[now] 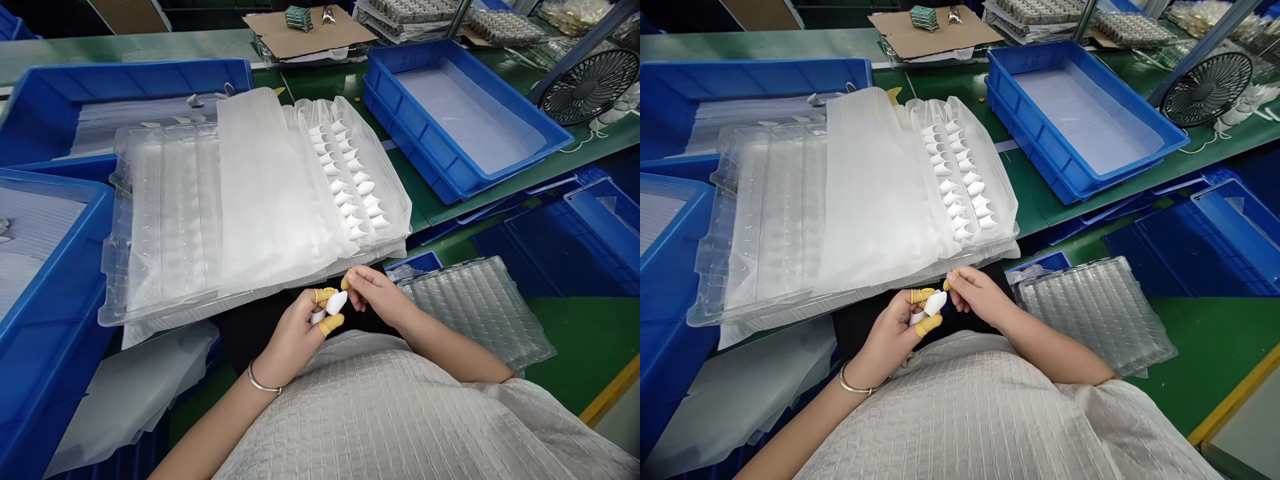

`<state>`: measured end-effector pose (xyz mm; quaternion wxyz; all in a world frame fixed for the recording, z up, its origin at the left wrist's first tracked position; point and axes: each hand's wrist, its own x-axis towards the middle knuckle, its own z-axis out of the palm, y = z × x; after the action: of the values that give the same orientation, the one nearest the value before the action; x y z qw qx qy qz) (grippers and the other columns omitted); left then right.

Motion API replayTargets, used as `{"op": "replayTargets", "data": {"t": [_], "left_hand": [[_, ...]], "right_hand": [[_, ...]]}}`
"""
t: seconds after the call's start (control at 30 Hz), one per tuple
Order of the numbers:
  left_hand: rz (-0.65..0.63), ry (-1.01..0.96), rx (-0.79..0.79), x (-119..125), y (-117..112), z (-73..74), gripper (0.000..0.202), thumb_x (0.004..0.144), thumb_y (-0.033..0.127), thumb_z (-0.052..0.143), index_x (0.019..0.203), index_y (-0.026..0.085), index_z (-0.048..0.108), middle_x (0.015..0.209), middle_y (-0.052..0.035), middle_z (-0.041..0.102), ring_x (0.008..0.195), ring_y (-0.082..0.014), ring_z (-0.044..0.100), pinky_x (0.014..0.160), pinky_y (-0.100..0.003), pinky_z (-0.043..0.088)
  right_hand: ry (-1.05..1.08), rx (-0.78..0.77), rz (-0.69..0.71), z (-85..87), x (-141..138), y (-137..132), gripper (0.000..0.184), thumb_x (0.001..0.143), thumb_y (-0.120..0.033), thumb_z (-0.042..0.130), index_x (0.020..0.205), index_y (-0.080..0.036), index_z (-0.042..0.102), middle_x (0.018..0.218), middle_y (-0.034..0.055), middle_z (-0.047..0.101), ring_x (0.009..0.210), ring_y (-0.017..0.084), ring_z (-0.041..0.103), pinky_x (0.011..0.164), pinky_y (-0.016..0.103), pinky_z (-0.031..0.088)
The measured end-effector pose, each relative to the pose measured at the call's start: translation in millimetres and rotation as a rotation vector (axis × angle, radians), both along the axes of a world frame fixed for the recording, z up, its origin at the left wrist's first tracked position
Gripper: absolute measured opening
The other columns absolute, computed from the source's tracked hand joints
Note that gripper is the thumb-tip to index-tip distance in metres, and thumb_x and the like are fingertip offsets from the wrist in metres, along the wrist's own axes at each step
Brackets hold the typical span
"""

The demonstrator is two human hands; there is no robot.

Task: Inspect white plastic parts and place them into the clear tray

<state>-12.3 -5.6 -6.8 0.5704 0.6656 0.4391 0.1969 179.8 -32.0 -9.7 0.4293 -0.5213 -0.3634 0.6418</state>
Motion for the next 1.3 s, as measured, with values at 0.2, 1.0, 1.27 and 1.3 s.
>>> {"op": "replayTargets", "data": {"t": [0.2, 1.0, 1.27, 1.3], "left_hand": [[-0.023, 0.1, 0.097, -0.6, 1.3, 2.1, 0.023, 0.084, 0.035, 0.065, 0.1, 0.019, 0.062, 0.081, -0.0018, 0.065, 0.066, -0.0149, 0.057, 0.057, -0.027, 0.044], [0.097, -0.031, 0.115, -5.0, 1.7, -1.1, 0.019, 0.085, 0.034, 0.065, 0.096, 0.019, 0.059, 0.071, 0.0031, 0.056, 0.061, -0.0119, 0.048, 0.056, -0.024, 0.04], [0.027, 0.005, 0.319, -3.8, 3.6, 0.8, 0.014, 0.088, 0.029, 0.063, 0.099, 0.022, 0.064, 0.088, 0.0, 0.064, 0.074, -0.0138, 0.057, 0.066, -0.026, 0.045], [0.018, 0.006, 0.333, -3.6, 3.8, 0.0, 0.013, 0.088, 0.028, 0.063, 0.1, 0.022, 0.064, 0.089, 0.0, 0.064, 0.075, -0.014, 0.057, 0.067, -0.026, 0.045]], "right_hand": [[0.007, 0.042, 0.229, -2.8, 1.4, 2.6, 0.041, 0.084, -0.056, 0.065, 0.09, -0.016, 0.06, 0.075, -0.0004, 0.057, 0.066, 0.012, 0.053, 0.056, 0.023, 0.042], [-0.384, 0.42, 0.206, 11.3, 12.7, -1.2, 0.023, 0.086, -0.035, 0.07, 0.103, -0.021, 0.066, 0.094, 0.0032, 0.056, 0.084, 0.017, 0.054, 0.073, 0.03, 0.045], [-0.148, 0.241, 0.19, -1.0, 10.4, 1.6, 0.035, 0.09, -0.051, 0.06, 0.094, -0.016, 0.064, 0.085, 0.0035, 0.058, 0.078, 0.017, 0.055, 0.07, 0.03, 0.044], [-0.114, 0.207, 0.203, -2.3, 9.6, 2.2, 0.037, 0.092, -0.052, 0.056, 0.086, -0.016, 0.063, 0.08, 0.0029, 0.058, 0.075, 0.017, 0.054, 0.07, 0.03, 0.043]]}}
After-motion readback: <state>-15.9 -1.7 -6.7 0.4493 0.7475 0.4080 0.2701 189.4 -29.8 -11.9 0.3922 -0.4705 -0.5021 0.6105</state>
